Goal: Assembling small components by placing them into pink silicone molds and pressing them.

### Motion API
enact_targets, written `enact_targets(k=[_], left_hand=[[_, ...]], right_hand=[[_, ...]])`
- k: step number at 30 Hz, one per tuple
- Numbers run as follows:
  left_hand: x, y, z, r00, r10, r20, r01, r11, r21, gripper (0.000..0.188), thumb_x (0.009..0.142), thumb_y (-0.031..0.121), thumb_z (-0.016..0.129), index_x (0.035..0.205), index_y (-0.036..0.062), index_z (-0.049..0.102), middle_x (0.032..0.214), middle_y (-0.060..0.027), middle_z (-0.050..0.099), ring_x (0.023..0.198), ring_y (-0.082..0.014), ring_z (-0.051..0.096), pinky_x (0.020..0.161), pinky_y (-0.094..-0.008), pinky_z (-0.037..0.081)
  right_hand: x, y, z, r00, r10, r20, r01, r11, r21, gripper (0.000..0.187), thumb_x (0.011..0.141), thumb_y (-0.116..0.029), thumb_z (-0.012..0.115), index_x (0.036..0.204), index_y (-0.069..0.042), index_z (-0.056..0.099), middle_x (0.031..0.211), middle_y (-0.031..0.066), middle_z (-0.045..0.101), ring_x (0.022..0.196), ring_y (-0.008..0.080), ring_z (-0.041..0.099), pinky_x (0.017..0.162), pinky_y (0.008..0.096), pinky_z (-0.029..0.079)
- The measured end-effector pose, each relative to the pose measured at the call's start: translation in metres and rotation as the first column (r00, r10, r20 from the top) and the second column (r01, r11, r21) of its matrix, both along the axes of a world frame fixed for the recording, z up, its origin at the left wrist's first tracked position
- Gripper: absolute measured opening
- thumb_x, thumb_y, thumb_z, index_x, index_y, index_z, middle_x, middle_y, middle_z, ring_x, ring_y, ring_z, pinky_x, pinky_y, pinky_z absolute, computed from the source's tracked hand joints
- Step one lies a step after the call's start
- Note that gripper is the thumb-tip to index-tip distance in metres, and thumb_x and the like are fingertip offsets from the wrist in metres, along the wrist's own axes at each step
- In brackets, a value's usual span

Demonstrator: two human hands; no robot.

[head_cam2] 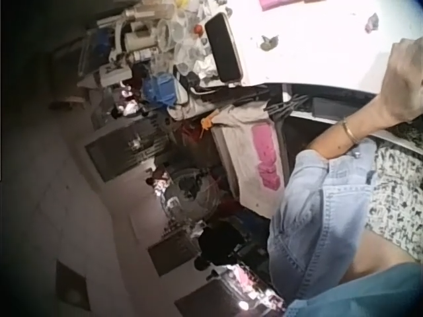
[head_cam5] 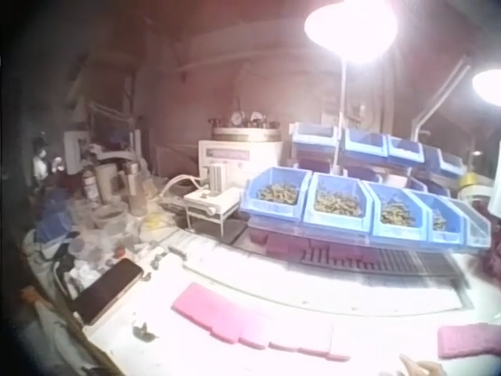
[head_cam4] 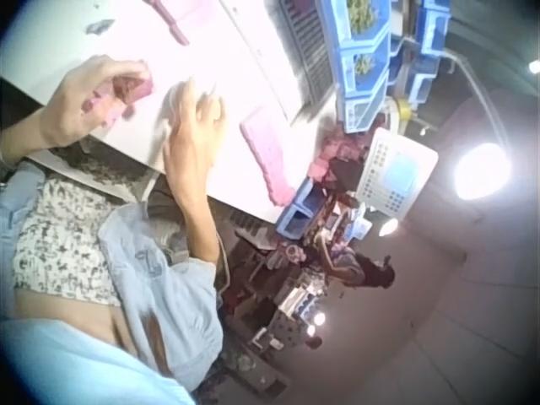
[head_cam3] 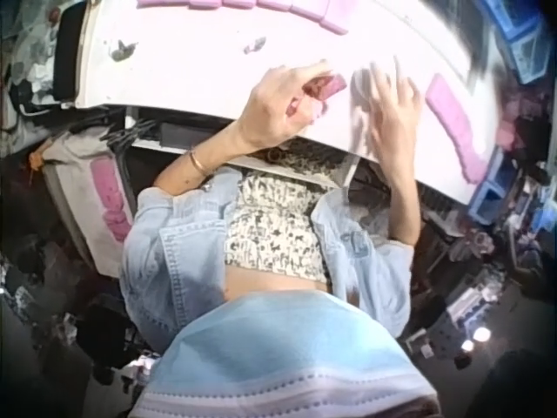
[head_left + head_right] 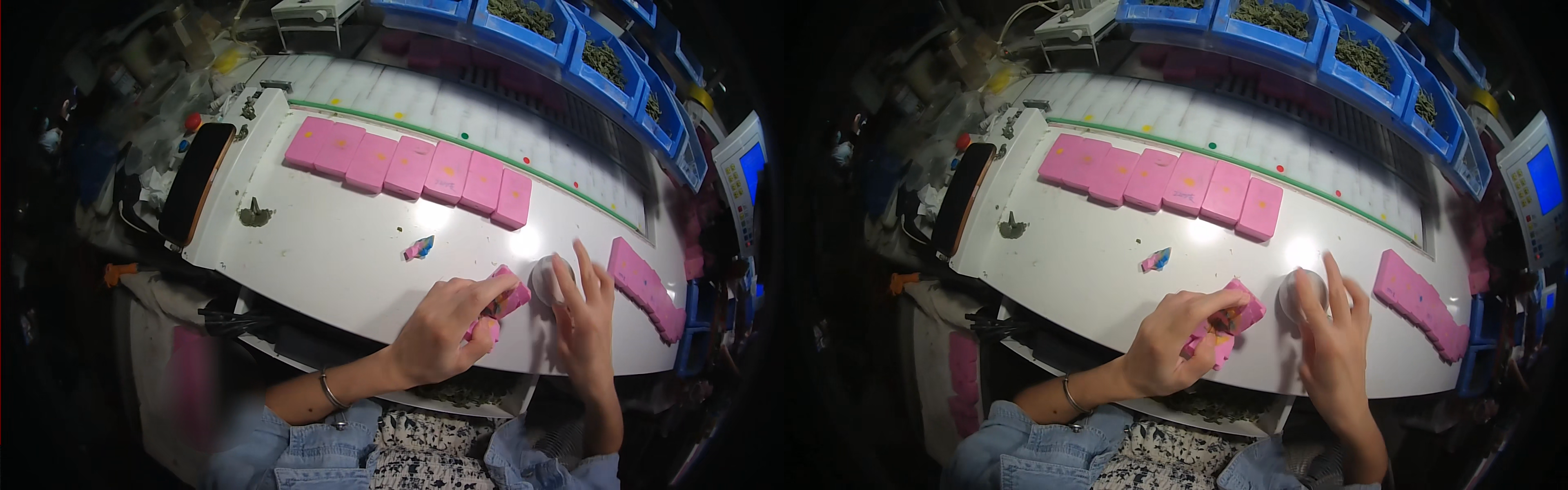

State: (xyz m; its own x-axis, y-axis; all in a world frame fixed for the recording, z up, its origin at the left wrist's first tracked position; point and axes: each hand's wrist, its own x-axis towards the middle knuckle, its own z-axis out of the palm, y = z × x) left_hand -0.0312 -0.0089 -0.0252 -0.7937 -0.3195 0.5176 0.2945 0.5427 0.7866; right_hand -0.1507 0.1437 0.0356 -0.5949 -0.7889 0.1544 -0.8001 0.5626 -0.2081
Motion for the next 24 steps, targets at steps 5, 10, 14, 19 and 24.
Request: enact_targets(k=[5, 10, 14, 19, 24], left_hand=[[0.013, 0.006, 0.003, 1.000, -0.006, 0.005, 0.006, 0.998, 0.066, 0.040, 0.074, 0.002, 0.052, 0.113, -0.0016, 0.053, 0.101, -0.0148, 0.060, 0.079, -0.0256, 0.058, 0.073, -0.0328, 0.048], [0.028, 0.004, 0.006, 0.994, -0.090, 0.065, 0.077, 0.980, 0.181, 0.044, 0.072, -0.003, 0.052, 0.115, 0.0020, 0.052, 0.092, -0.0127, 0.059, 0.077, -0.0246, 0.056, 0.072, -0.0331, 0.045], [0.022, 0.006, 0.007, 0.994, -0.098, 0.039, 0.083, 0.953, 0.292, 0.041, 0.074, -0.004, 0.051, 0.115, 0.0030, 0.053, 0.094, -0.0122, 0.060, 0.079, -0.0232, 0.057, 0.070, -0.0312, 0.046], [0.020, 0.006, 0.016, 0.967, -0.215, 0.136, 0.101, 0.815, 0.570, 0.030, 0.086, -0.004, 0.041, 0.116, -0.0009, 0.050, 0.099, -0.0109, 0.063, 0.084, -0.0134, 0.059, 0.075, -0.0248, 0.047], [0.006, 0.009, 0.019, 0.953, -0.285, 0.100, 0.167, 0.772, 0.613, 0.029, 0.084, -0.004, 0.048, 0.114, -0.0026, 0.050, 0.094, -0.0096, 0.061, 0.087, -0.0117, 0.056, 0.078, -0.0250, 0.045]], right_hand=[[-0.037, -0.088, -0.001, 0.763, 0.592, 0.260, -0.499, 0.795, -0.344, 0.042, 0.071, 0.010, 0.058, 0.110, -0.007, 0.061, 0.119, 0.0142, 0.053, 0.099, 0.0297, 0.054, 0.084, 0.0368, 0.045], [-0.023, -0.145, -0.030, 0.620, 0.712, 0.329, -0.710, 0.688, -0.149, 0.025, 0.075, -0.002, 0.060, 0.100, -0.005, 0.060, 0.096, 0.0136, 0.055, 0.087, 0.0318, 0.057, 0.075, 0.0383, 0.047], [-0.033, -0.134, -0.032, 0.680, 0.693, 0.239, -0.691, 0.715, -0.106, 0.011, 0.079, -0.011, 0.055, 0.080, -0.001, 0.052, 0.086, 0.0153, 0.052, 0.080, 0.0328, 0.055, 0.070, 0.0407, 0.045], [-0.046, -0.054, 0.016, 0.880, 0.435, 0.189, -0.364, 0.876, -0.317, 0.015, 0.072, 0.003, 0.062, 0.086, 0.000, 0.056, 0.087, 0.0127, 0.053, 0.077, 0.0280, 0.056, 0.067, 0.0343, 0.047], [-0.047, 0.001, -0.015, 0.977, 0.206, 0.055, -0.182, 0.940, -0.287, 0.012, 0.075, 0.003, 0.061, 0.086, 0.001, 0.056, 0.082, 0.0126, 0.050, 0.079, 0.0290, 0.052, 0.068, 0.0360, 0.044]])
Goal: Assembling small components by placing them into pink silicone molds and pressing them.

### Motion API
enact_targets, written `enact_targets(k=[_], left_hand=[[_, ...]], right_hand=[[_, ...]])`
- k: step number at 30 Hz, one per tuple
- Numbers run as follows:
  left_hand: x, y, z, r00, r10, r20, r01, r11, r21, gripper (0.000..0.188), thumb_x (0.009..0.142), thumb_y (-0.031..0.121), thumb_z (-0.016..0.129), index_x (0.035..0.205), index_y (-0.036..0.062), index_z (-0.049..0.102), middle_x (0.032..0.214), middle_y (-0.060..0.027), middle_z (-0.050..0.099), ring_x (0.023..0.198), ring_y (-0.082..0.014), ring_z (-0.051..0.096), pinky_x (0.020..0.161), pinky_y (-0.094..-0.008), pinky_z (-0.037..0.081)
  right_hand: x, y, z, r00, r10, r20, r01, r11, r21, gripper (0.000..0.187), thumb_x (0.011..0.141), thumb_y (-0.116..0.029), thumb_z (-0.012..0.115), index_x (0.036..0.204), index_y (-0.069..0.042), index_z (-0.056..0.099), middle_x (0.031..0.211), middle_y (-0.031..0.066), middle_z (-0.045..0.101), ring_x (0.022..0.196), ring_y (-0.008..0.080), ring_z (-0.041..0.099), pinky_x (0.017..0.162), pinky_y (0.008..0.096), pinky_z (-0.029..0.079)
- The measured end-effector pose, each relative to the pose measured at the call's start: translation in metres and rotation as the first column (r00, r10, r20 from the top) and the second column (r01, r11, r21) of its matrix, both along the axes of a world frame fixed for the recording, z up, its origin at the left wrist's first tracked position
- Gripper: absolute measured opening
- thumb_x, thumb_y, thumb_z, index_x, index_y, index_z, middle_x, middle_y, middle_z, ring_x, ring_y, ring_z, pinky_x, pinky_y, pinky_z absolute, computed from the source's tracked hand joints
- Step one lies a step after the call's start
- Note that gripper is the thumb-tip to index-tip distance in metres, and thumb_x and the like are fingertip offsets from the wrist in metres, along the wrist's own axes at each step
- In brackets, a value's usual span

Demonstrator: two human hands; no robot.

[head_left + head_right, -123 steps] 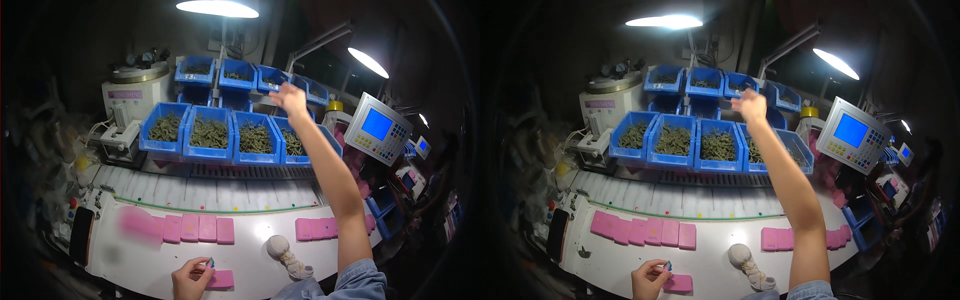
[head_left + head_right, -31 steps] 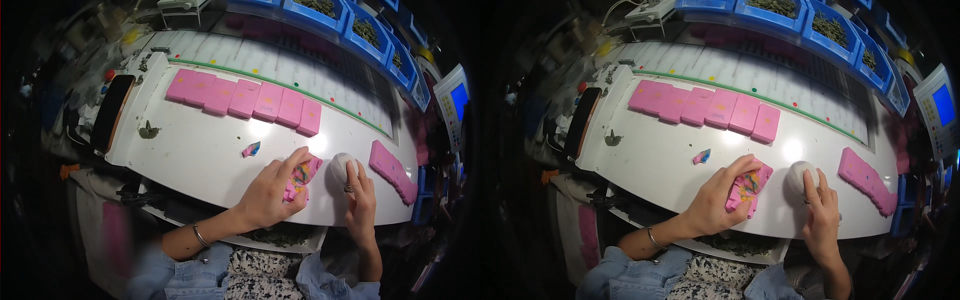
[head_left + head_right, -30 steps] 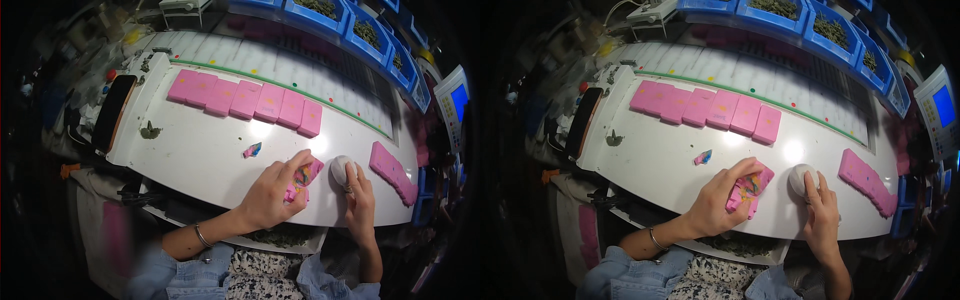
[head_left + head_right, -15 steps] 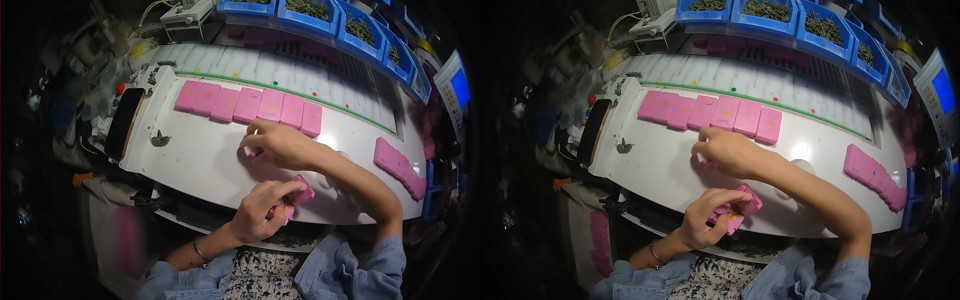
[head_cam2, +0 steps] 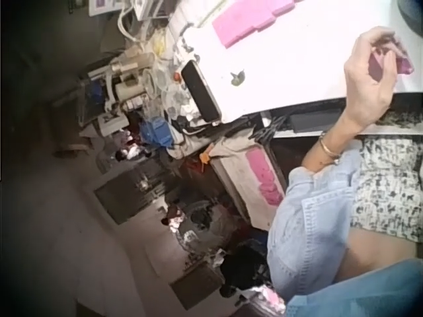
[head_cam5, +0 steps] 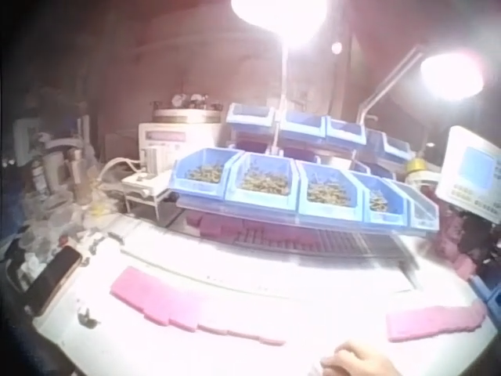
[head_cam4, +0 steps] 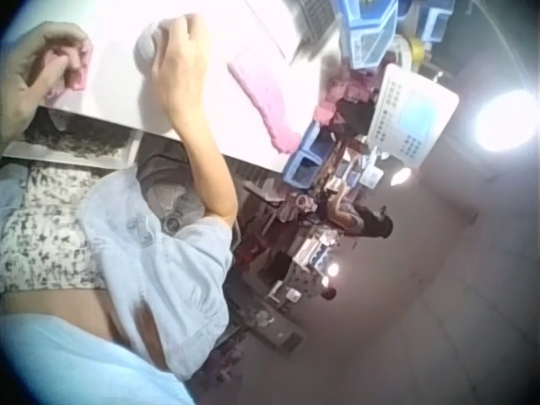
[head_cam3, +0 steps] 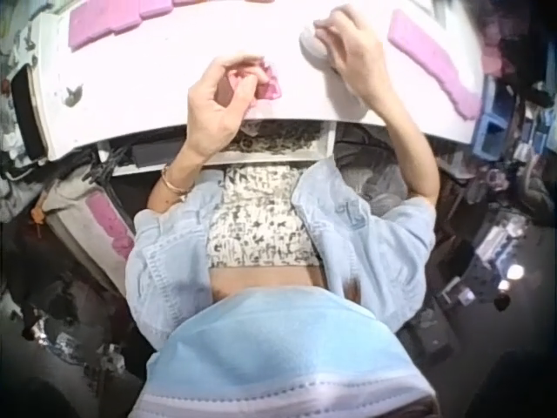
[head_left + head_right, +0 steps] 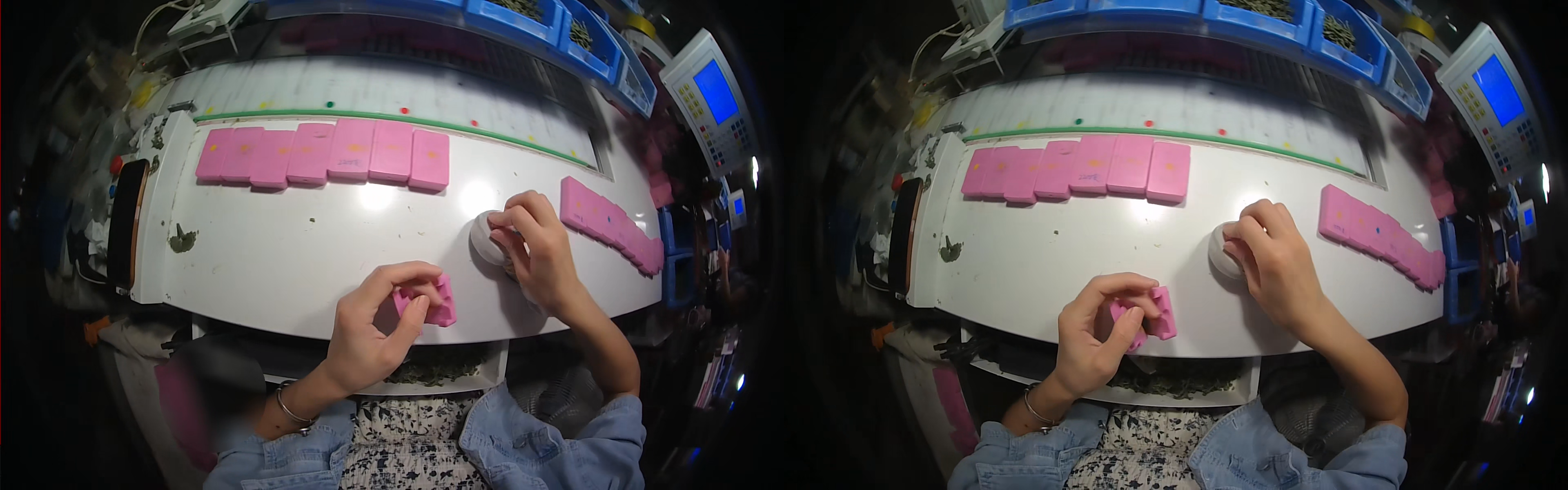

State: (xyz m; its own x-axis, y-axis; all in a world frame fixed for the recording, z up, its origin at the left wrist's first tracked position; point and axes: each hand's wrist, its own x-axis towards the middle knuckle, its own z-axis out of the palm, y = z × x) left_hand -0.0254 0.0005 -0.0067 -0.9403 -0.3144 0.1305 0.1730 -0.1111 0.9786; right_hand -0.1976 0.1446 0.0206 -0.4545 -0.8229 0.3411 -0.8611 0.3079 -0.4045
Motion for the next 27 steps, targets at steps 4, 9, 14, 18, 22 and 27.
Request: enact_targets(k=[4, 9, 14, 18, 22, 27], left_hand=[[-0.009, 0.006, 0.002, 0.997, 0.054, -0.051, -0.070, 0.916, -0.396, 0.038, 0.073, 0.000, 0.064, 0.109, 0.0003, 0.053, 0.089, -0.0076, 0.055, 0.081, -0.0136, 0.054, 0.074, -0.0262, 0.045], [-0.012, 0.010, -0.001, 0.985, 0.135, -0.103, -0.168, 0.860, -0.482, 0.043, 0.065, -0.003, 0.065, 0.107, 0.0012, 0.055, 0.093, -0.0104, 0.052, 0.083, -0.0173, 0.056, 0.074, -0.0271, 0.046], [-0.014, -0.003, -0.006, 0.998, 0.021, -0.053, -0.038, 0.946, -0.322, 0.043, 0.064, -0.008, 0.051, 0.106, -0.0006, 0.053, 0.096, -0.0110, 0.053, 0.086, -0.0185, 0.056, 0.079, -0.0270, 0.046], [-0.013, -0.009, -0.002, 0.987, -0.156, -0.026, 0.156, 0.987, -0.030, 0.051, 0.064, -0.015, 0.037, 0.114, -0.0079, 0.046, 0.113, -0.0160, 0.053, 0.113, -0.0216, 0.050, 0.100, -0.0345, 0.039], [-0.017, -0.010, 0.008, 0.970, -0.241, 0.012, 0.239, 0.965, 0.105, 0.053, 0.064, -0.016, 0.036, 0.116, -0.0089, 0.046, 0.116, -0.0176, 0.052, 0.114, -0.0233, 0.050, 0.101, -0.0362, 0.038], [-0.017, -0.011, -0.006, 0.984, -0.170, -0.059, 0.180, 0.925, 0.336, 0.046, 0.069, -0.009, 0.046, 0.115, -0.0104, 0.045, 0.115, -0.0182, 0.051, 0.114, -0.0237, 0.049, 0.100, -0.0370, 0.039]], right_hand=[[-0.002, 0.003, 0.009, 0.982, -0.043, 0.186, 0.027, 0.995, 0.091, 0.013, 0.075, 0.002, 0.061, 0.088, 0.001, 0.058, 0.084, 0.0118, 0.050, 0.079, 0.0282, 0.052, 0.069, 0.0361, 0.044], [0.003, 0.019, 0.021, 0.950, -0.045, 0.310, 0.042, 0.999, 0.017, 0.016, 0.075, -0.001, 0.062, 0.091, 0.000, 0.063, 0.084, 0.0098, 0.054, 0.074, 0.0216, 0.054, 0.069, 0.0315, 0.044], [0.013, 0.024, 0.021, 0.849, 0.074, 0.523, 0.057, 0.972, -0.229, 0.017, 0.073, 0.000, 0.064, 0.090, 0.000, 0.065, 0.090, 0.0072, 0.059, 0.073, 0.0128, 0.054, 0.067, 0.0269, 0.043], [0.033, 0.017, 0.021, 0.612, 0.106, 0.784, 0.208, 0.934, -0.289, 0.017, 0.078, 0.004, 0.062, 0.095, 0.001, 0.063, 0.093, 0.0075, 0.060, 0.079, 0.0116, 0.057, 0.066, 0.0243, 0.047], [0.040, 0.014, 0.004, 0.339, 0.345, 0.875, 0.254, 0.862, -0.439, 0.020, 0.082, 0.005, 0.059, 0.101, 0.005, 0.058, 0.098, 0.0111, 0.060, 0.083, 0.0151, 0.059, 0.069, 0.0244, 0.051], [0.058, 0.006, -0.016, 0.368, 0.404, 0.837, 0.210, 0.841, -0.498, 0.019, 0.083, 0.005, 0.058, 0.102, 0.006, 0.057, 0.101, 0.0127, 0.058, 0.084, 0.0155, 0.060, 0.069, 0.0246, 0.052]])
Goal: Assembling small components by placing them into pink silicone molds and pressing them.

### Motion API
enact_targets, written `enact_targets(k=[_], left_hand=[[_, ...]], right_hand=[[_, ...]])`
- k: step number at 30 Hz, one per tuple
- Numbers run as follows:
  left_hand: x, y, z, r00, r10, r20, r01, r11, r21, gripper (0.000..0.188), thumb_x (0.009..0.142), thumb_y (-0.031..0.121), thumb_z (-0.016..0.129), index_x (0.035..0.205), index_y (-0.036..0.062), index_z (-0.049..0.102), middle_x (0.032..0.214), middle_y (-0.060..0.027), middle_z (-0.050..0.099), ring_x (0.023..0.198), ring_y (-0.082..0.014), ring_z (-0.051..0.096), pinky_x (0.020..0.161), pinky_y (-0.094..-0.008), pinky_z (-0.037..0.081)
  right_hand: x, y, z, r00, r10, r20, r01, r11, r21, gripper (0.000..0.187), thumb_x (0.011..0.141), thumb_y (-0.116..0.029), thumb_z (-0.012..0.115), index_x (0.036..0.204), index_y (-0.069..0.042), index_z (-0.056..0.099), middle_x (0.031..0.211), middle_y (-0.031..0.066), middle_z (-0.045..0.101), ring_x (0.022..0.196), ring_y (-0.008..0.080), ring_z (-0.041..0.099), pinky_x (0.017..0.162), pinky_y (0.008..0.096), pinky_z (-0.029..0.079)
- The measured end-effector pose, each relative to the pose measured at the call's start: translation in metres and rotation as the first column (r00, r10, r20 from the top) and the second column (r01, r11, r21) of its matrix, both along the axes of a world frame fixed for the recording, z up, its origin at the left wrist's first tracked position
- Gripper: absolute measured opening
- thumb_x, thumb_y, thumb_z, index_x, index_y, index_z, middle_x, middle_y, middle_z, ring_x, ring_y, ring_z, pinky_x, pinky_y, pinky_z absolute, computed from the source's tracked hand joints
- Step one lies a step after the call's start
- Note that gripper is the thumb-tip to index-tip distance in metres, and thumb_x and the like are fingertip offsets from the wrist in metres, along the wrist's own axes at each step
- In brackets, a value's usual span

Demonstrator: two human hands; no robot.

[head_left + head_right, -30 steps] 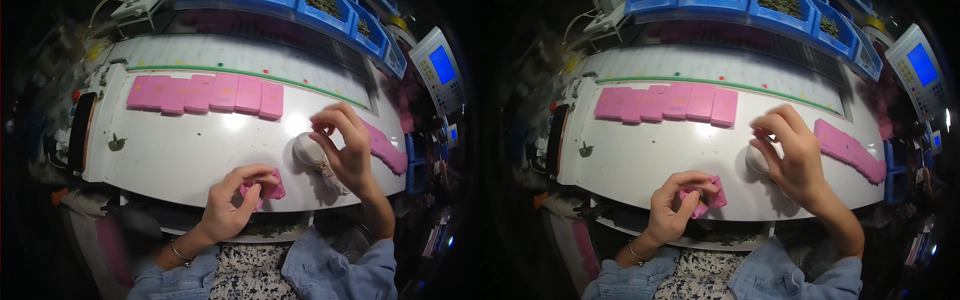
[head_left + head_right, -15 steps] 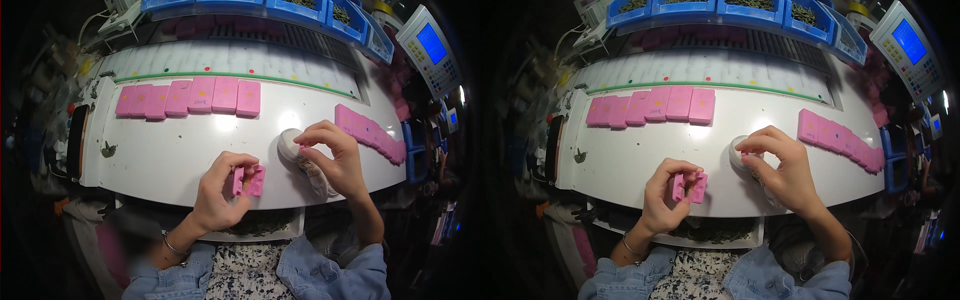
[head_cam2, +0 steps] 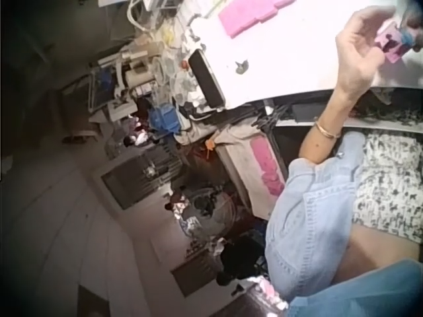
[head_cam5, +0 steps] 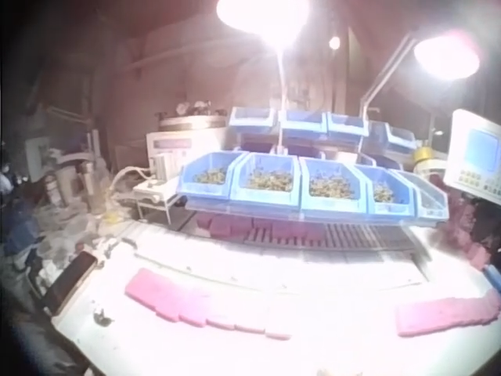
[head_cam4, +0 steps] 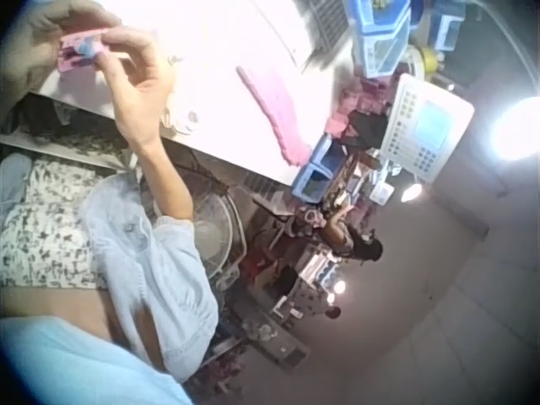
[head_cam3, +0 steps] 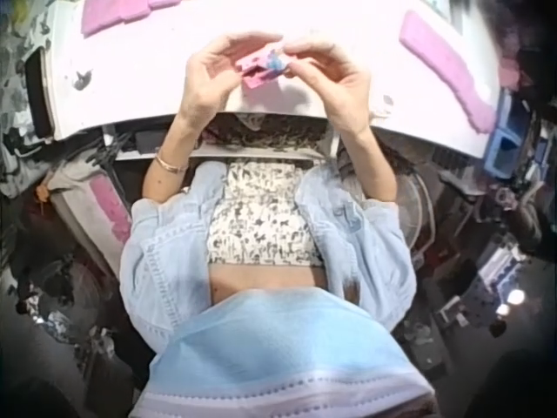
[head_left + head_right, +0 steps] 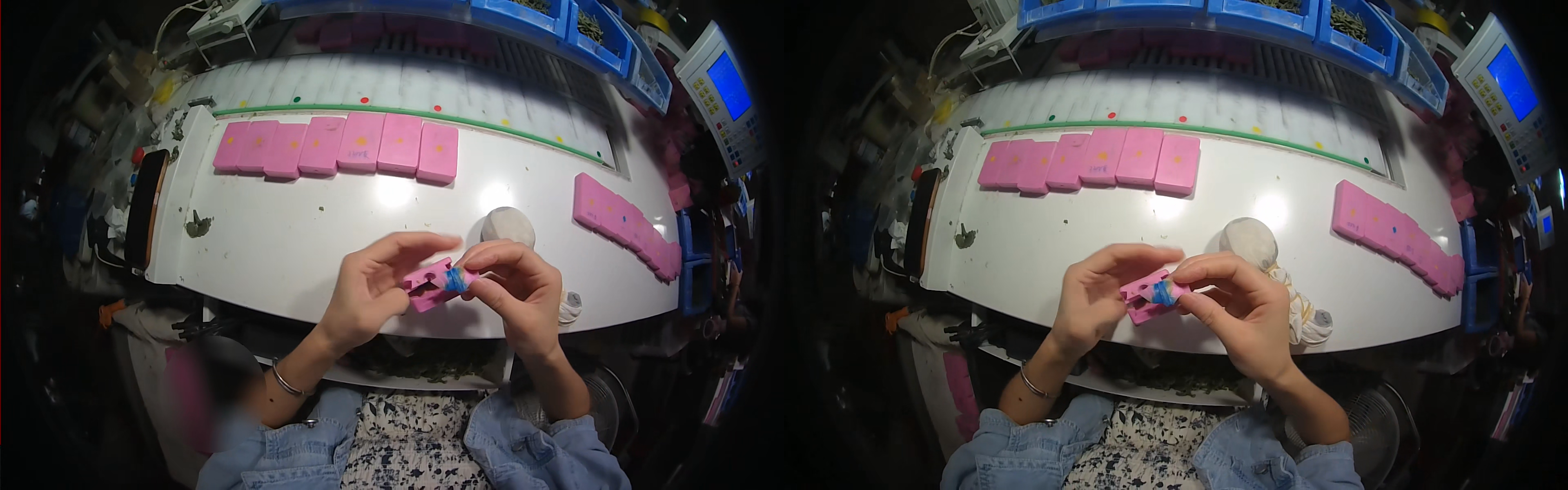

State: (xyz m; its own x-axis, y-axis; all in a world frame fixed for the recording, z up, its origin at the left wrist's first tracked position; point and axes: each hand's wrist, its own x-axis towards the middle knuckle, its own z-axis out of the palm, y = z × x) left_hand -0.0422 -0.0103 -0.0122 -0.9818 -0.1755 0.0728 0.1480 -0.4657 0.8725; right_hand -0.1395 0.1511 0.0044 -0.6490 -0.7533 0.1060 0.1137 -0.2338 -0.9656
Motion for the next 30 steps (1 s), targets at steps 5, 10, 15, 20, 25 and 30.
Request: enact_targets(k=[5, 10, 15, 20, 25, 30], left_hand=[[0.011, 0.026, -0.003, 0.765, 0.548, -0.339, -0.640, 0.585, -0.499, 0.034, 0.070, -0.009, 0.054, 0.104, -0.0044, 0.053, 0.094, -0.0116, 0.052, 0.084, -0.0189, 0.051, 0.083, -0.0298, 0.042], [0.016, 0.034, -0.004, 0.721, 0.488, -0.491, -0.664, 0.286, -0.691, 0.031, 0.065, -0.004, 0.072, 0.093, 0.0062, 0.062, 0.085, -0.0021, 0.059, 0.083, -0.0230, 0.052, 0.075, -0.0305, 0.043], [0.016, 0.029, 0.003, 0.780, 0.426, -0.458, -0.555, 0.133, -0.821, 0.038, 0.065, -0.003, 0.072, 0.101, 0.0053, 0.064, 0.085, -0.0024, 0.064, 0.095, -0.0231, 0.055, 0.082, -0.0351, 0.044], [0.016, 0.026, 0.010, 0.882, 0.414, -0.224, -0.410, 0.445, -0.796, 0.059, 0.065, -0.004, 0.068, 0.121, 0.0018, 0.050, 0.099, -0.0084, 0.061, 0.102, -0.0227, 0.054, 0.090, -0.0348, 0.044], [0.017, 0.023, -0.005, 0.922, 0.339, -0.188, -0.372, 0.636, -0.676, 0.080, 0.065, -0.003, 0.070, 0.135, 0.0022, 0.032, 0.114, -0.0126, 0.055, 0.100, -0.0250, 0.056, 0.091, -0.0320, 0.045], [0.015, 0.020, -0.013, 0.939, 0.298, -0.173, -0.341, 0.723, -0.601, 0.086, 0.066, 0.000, 0.070, 0.138, 0.0001, 0.024, 0.117, -0.0143, 0.053, 0.105, -0.0254, 0.054, 0.092, -0.0330, 0.044]], right_hand=[[0.009, 0.002, 0.010, 0.998, -0.016, 0.063, 0.011, 0.998, 0.067, 0.019, 0.083, 0.004, 0.059, 0.102, 0.005, 0.056, 0.101, 0.0117, 0.058, 0.083, 0.0145, 0.060, 0.064, 0.0225, 0.052], [0.016, -0.003, 0.013, 0.996, -0.089, 0.031, 0.085, 0.990, 0.111, 0.017, 0.084, 0.003, 0.058, 0.101, 0.005, 0.055, 0.096, 0.0114, 0.059, 0.079, 0.0126, 0.061, 0.055, 0.0192, 0.050], [0.016, -0.006, 0.013, 0.986, -0.142, 0.089, 0.131, 0.984, 0.119, 0.017, 0.085, 0.002, 0.058, 0.101, 0.006, 0.055, 0.093, 0.0116, 0.061, 0.076, 0.0117, 0.061, 0.054, 0.0192, 0.049], [0.010, -0.003, 0.003, 0.980, -0.200, -0.004, 0.197, 0.964, 0.178, 0.015, 0.083, 0.002, 0.059, 0.098, 0.004, 0.058, 0.093, 0.0091, 0.061, 0.074, 0.0094, 0.059, 0.053, 0.0186, 0.046], [0.012, 0.000, -0.007, 0.993, -0.116, 0.018, 0.108, 0.962, 0.251, 0.014, 0.081, 0.003, 0.060, 0.095, 0.003, 0.061, 0.092, 0.0057, 0.061, 0.076, 0.0081, 0.057, 0.059, 0.0196, 0.045], [0.008, -0.002, -0.016, 0.994, -0.098, -0.057, 0.110, 0.959, 0.262, 0.013, 0.079, 0.003, 0.061, 0.092, 0.003, 0.062, 0.090, 0.0056, 0.059, 0.081, 0.0085, 0.056, 0.067, 0.0202, 0.044]])
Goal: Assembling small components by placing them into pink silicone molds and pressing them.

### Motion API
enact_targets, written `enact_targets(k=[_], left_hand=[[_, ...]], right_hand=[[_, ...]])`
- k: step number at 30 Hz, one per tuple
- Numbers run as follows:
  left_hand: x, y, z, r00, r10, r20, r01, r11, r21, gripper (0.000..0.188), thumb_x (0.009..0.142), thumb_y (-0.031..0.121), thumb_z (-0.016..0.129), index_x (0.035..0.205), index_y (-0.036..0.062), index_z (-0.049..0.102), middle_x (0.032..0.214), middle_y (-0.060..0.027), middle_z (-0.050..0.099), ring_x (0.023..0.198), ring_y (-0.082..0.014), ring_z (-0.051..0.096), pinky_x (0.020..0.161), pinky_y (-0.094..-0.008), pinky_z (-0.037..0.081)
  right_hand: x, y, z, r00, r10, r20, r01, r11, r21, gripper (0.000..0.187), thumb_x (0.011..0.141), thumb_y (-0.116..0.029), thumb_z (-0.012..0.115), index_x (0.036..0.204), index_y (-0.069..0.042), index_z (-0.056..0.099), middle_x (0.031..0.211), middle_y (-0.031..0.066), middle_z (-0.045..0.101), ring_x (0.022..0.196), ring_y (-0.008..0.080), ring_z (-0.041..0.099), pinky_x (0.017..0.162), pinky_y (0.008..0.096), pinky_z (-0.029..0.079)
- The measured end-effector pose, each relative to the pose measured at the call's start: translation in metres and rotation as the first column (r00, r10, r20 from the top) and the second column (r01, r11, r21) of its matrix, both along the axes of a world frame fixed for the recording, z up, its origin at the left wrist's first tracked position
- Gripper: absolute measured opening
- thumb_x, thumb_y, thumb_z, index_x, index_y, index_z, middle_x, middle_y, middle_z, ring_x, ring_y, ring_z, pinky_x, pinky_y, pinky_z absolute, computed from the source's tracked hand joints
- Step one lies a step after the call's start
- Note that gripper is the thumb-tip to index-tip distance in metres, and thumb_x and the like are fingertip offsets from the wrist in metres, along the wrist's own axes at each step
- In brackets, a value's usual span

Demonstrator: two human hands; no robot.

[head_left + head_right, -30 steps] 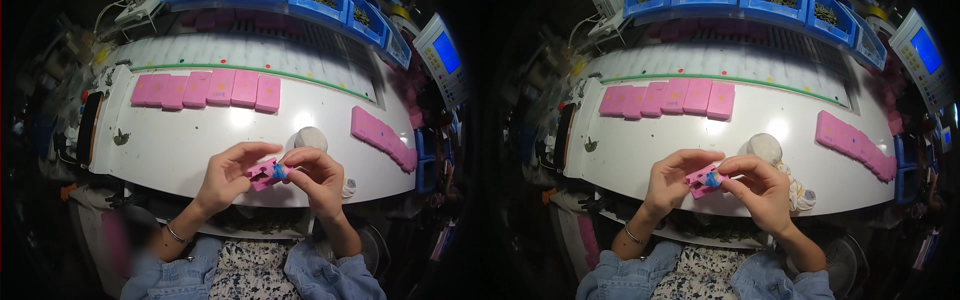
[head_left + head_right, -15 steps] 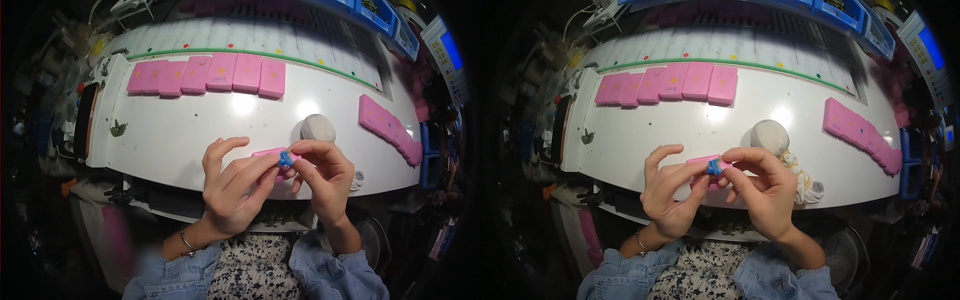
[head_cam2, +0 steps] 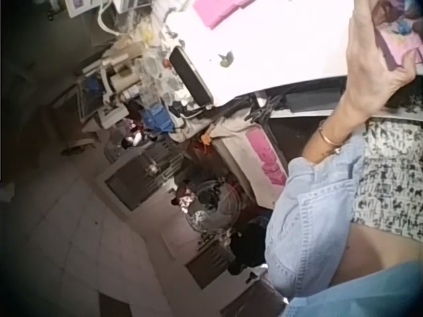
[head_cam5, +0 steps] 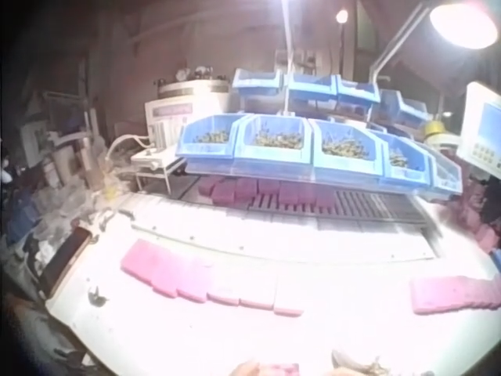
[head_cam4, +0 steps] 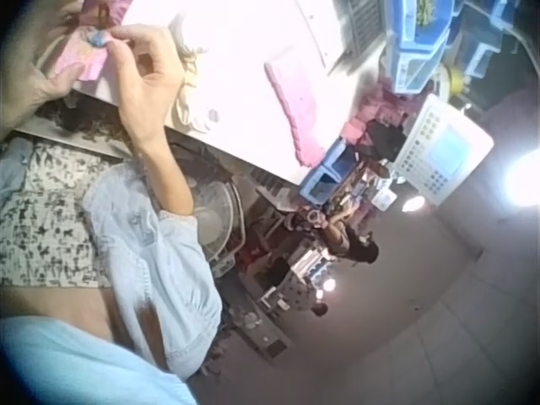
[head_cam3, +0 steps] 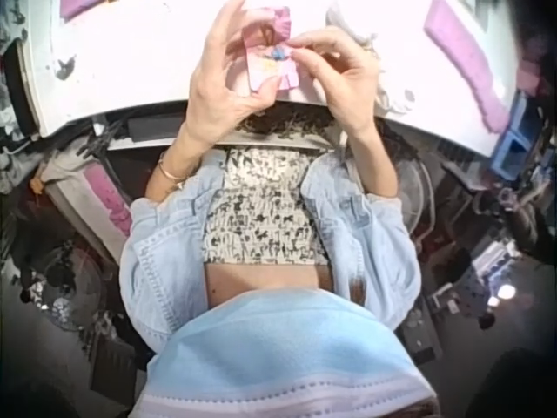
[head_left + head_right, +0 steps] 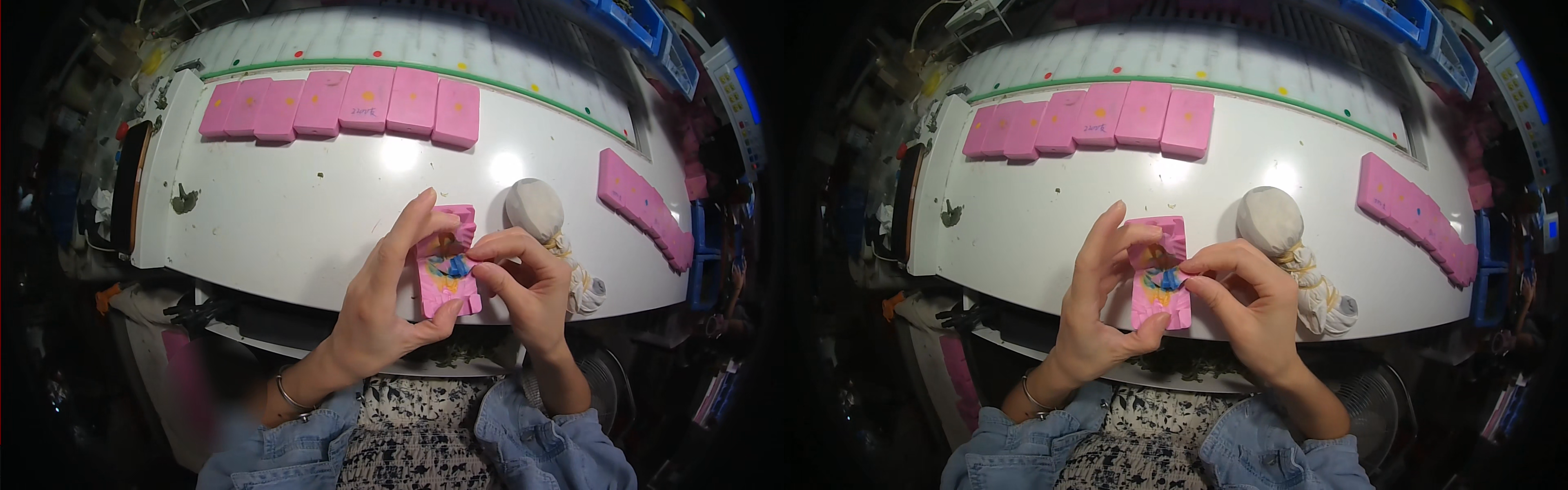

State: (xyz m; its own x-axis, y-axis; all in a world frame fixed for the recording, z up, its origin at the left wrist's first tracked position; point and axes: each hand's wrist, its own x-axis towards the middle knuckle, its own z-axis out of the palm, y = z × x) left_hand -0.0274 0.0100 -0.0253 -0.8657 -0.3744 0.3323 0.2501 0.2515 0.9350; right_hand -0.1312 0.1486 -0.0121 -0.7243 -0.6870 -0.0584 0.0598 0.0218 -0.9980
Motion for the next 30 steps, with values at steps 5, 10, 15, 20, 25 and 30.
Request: enact_targets(k=[5, 10, 15, 20, 25, 30], left_hand=[[0.001, -0.005, -0.005, 0.998, -0.062, 0.012, 0.063, 0.998, -0.013, 0.086, 0.068, 0.001, 0.069, 0.139, 0.0013, 0.020, 0.120, -0.0147, 0.048, 0.107, -0.0240, 0.052, 0.094, -0.0345, 0.041], [0.000, -0.005, -0.009, 0.993, -0.115, 0.003, 0.115, 0.993, -0.024, 0.084, 0.074, 0.006, 0.067, 0.140, 0.0018, 0.016, 0.122, -0.0152, 0.044, 0.109, -0.0230, 0.048, 0.097, -0.0363, 0.038], [-0.002, 0.001, -0.009, 0.994, -0.042, -0.104, 0.046, 0.998, 0.039, 0.067, 0.076, 0.001, 0.065, 0.135, -0.0006, 0.032, 0.117, -0.0156, 0.052, 0.104, -0.0235, 0.054, 0.092, -0.0334, 0.043], [-0.002, 0.002, -0.010, 0.993, -0.014, -0.121, 0.021, 0.998, 0.059, 0.062, 0.078, 0.004, 0.066, 0.132, -0.0015, 0.037, 0.114, -0.0146, 0.053, 0.101, -0.0239, 0.055, 0.089, -0.0331, 0.044], [-0.003, 0.002, -0.009, 0.994, 0.002, -0.109, -0.004, 1.000, -0.018, 0.059, 0.076, 0.004, 0.068, 0.129, -0.0020, 0.041, 0.114, -0.0135, 0.053, 0.099, -0.0251, 0.054, 0.085, -0.0334, 0.045], [-0.001, 0.006, -0.015, 0.985, 0.097, -0.141, -0.147, 0.902, -0.406, 0.068, 0.065, -0.007, 0.069, 0.129, -0.0003, 0.044, 0.118, -0.0141, 0.050, 0.100, -0.0267, 0.053, 0.079, -0.0334, 0.047]], right_hand=[[-0.002, -0.002, 0.000, 0.989, 0.022, -0.145, -0.015, 0.999, 0.047, 0.015, 0.076, 0.006, 0.062, 0.089, 0.000, 0.065, 0.091, 0.0057, 0.056, 0.080, 0.0107, 0.055, 0.069, 0.0220, 0.045], [-0.006, -0.002, 0.006, 0.884, 0.111, -0.455, -0.039, 0.985, 0.165, 0.022, 0.074, 0.009, 0.060, 0.091, -0.002, 0.066, 0.090, 0.0069, 0.056, 0.076, 0.0136, 0.056, 0.067, 0.0232, 0.047], [-0.003, 0.001, 0.007, 0.847, 0.185, -0.498, -0.093, 0.975, 0.204, 0.026, 0.073, 0.012, 0.059, 0.094, -0.001, 0.065, 0.091, 0.0086, 0.056, 0.074, 0.0168, 0.058, 0.062, 0.0244, 0.048], [-0.002, -0.001, 0.005, 0.796, 0.152, -0.586, -0.056, 0.982, 0.180, 0.024, 0.073, 0.012, 0.059, 0.094, 0.000, 0.062, 0.091, 0.0096, 0.057, 0.073, 0.0182, 0.059, 0.062, 0.0258, 0.049], [0.005, -0.002, 0.004, 0.816, 0.128, -0.563, -0.031, 0.983, 0.178, 0.025, 0.072, 0.011, 0.060, 0.095, 0.000, 0.060, 0.090, 0.0106, 0.056, 0.071, 0.0195, 0.059, 0.060, 0.0258, 0.050], [0.008, -0.002, 0.003, 0.775, 0.125, -0.619, -0.023, 0.985, 0.171, 0.024, 0.070, 0.012, 0.060, 0.092, 0.000, 0.059, 0.091, 0.0125, 0.055, 0.071, 0.0210, 0.059, 0.059, 0.0254, 0.051]])
